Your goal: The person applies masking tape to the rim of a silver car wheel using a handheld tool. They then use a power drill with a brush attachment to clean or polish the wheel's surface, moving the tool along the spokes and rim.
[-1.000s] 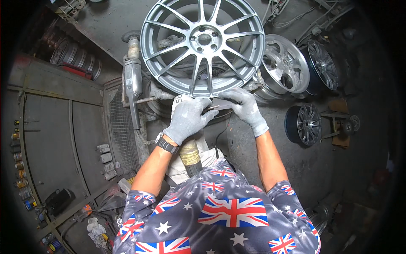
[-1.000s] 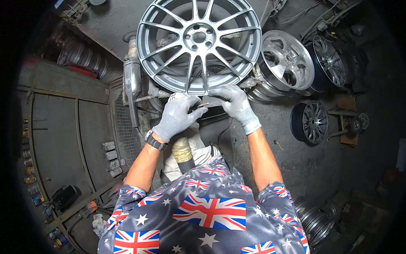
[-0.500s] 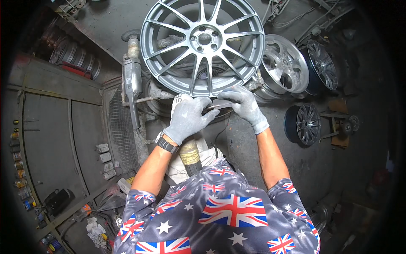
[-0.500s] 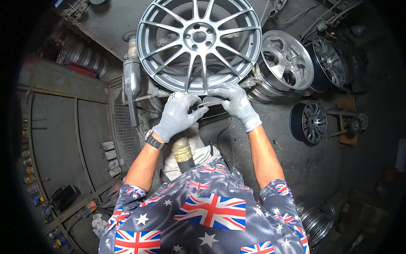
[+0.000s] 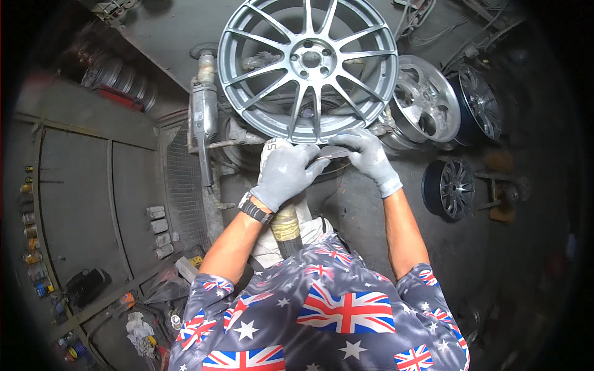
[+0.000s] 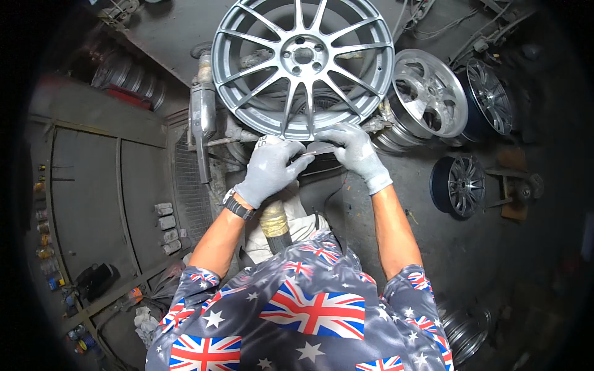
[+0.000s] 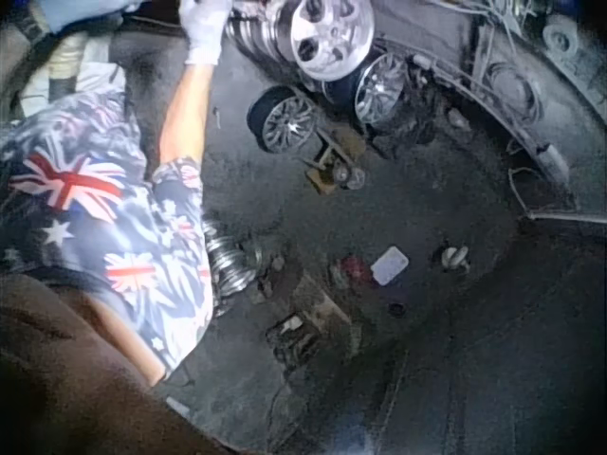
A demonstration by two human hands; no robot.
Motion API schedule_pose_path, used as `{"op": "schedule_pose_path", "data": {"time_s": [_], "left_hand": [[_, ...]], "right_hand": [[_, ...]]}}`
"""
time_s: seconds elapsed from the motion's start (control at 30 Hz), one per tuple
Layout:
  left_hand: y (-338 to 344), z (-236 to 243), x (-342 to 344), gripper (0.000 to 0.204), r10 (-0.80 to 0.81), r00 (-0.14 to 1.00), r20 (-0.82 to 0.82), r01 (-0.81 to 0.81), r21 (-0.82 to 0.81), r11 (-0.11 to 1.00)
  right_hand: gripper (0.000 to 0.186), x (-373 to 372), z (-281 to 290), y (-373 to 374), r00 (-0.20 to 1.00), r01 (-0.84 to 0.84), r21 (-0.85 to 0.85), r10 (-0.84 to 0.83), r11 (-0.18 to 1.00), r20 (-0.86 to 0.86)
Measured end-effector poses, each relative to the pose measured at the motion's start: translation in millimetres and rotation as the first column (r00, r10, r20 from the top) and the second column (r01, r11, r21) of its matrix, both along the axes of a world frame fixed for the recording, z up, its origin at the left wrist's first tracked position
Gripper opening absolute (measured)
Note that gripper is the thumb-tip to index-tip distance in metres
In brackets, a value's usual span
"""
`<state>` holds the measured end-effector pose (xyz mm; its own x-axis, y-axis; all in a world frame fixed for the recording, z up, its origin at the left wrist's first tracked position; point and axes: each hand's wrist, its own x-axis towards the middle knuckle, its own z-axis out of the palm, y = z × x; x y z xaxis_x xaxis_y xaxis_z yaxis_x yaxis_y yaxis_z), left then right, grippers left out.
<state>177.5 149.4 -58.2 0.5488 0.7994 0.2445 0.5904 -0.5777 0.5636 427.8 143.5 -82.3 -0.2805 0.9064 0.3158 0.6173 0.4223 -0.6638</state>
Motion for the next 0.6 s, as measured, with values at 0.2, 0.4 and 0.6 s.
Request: {"op": "schedule_pose_path", "data": {"time_s": [0.2,0.4,0.6], "left_hand": [[-1.8,-1.9,-1.1,0.031,-0.005,1.0,-0.009,0.006,0.063,0.998],[-4.2,4.0,2.3,0.028,0.02,0.999,-0.038,-0.02,-0.013,1.0],[-1.9,-2.8,2.0,0.023,-0.033,0.999,-0.022,0.036,0.122,0.992]], "right_hand": [[0.032,-0.7,-0.3,2.5,1.0,-0.015,-0.012,0.015,1.0,0.027],[0.03,3.4,-2.9,1.2,0.999,-0.023,-0.021,0.024,1.0,0.027],[0.031,7.3,-3.0,-0.5,0.997,-0.057,-0.13,0.064,0.99,0.046]]}}
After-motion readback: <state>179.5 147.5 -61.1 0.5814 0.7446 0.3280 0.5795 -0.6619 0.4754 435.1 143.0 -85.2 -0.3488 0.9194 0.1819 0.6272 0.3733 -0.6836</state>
